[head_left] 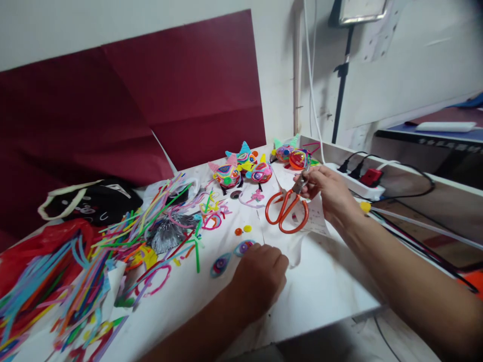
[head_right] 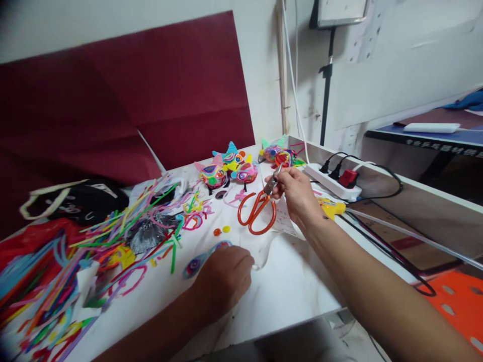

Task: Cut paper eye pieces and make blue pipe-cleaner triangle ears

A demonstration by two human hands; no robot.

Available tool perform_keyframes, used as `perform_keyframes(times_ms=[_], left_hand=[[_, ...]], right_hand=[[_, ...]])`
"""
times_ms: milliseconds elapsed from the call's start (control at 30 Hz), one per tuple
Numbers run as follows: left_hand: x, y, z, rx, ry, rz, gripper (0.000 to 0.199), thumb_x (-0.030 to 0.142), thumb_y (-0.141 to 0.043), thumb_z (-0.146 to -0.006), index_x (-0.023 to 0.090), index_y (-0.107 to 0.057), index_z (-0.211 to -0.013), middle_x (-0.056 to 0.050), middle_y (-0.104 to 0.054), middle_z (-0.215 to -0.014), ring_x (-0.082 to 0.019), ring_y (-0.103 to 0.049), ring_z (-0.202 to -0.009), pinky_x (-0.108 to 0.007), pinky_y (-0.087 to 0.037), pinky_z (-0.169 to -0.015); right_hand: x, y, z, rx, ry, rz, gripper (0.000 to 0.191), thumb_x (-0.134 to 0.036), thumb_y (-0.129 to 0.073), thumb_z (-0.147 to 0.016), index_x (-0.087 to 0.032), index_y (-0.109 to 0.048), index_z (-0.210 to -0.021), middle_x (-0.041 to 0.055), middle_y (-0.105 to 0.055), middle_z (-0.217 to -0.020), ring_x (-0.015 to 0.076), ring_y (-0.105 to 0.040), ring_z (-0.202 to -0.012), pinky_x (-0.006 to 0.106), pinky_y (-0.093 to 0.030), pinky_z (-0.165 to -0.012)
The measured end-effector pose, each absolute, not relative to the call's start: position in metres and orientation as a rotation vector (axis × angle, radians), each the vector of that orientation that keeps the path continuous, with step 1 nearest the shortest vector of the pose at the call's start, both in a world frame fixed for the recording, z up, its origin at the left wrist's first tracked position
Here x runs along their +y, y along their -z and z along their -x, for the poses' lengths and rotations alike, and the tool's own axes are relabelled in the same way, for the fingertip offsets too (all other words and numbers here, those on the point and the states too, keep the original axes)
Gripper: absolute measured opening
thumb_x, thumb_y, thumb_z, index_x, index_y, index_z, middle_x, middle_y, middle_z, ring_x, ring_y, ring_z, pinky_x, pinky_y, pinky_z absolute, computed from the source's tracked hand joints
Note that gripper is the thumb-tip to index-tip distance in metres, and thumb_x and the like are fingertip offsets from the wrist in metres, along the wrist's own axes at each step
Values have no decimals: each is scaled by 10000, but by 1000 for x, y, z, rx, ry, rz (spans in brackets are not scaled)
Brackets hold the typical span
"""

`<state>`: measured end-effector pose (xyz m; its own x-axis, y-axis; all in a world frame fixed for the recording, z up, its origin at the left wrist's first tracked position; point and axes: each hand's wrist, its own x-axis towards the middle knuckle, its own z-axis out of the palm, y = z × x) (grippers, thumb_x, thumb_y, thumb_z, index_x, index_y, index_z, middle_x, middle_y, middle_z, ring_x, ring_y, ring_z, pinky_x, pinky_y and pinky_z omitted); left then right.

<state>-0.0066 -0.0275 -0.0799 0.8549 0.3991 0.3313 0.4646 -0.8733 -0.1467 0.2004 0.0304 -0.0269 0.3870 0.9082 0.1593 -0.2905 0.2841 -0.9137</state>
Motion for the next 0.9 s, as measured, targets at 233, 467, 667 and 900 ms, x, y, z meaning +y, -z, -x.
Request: perform_keyframes(times_ms=[233,467,667,900], left_hand=[[-57,90,10,-394,403,2719,109,93,-454,-804,167,-447,-723,-17,-448,-656,-168,-445,-598,-324,-298,-516],[-67,93,5,-183,461,2721,132,155,-428,-844,143,-495,-731,-34,-481,-644,-161,-481,-571,-308,-317,-482],[-67,89,13,136,596,2647,146,206,-458,-862,178,-593,-910,-56,-591,-909,-148,-530,-709,-270,-359,-513],[-57,96,9,-289,672,2775,428,331,-487,-859,144,-476,-1244,-133,-470,-1314,-270,-382,-1233,-432,-341,-995]], right_hand=[[18,28,-176,-935,-1078,1052,89,-163,-525,-689,-197,-459,-641,-23,-537,-535,78,-435,-418,190,-335,-389],[-5,47,-180,-937,-1186,1147,98,-227,-559,-693,-203,-465,-705,-3,-613,-639,82,-458,-425,201,-344,-403],[-23,74,-185,-892,-1151,1276,139,-292,-579,-690,-223,-467,-737,14,-636,-712,102,-475,-444,227,-369,-412],[-28,99,-195,-930,-1144,1443,320,-309,-594,-673,-209,-498,-961,24,-646,-721,115,-494,-426,239,-377,-404]])
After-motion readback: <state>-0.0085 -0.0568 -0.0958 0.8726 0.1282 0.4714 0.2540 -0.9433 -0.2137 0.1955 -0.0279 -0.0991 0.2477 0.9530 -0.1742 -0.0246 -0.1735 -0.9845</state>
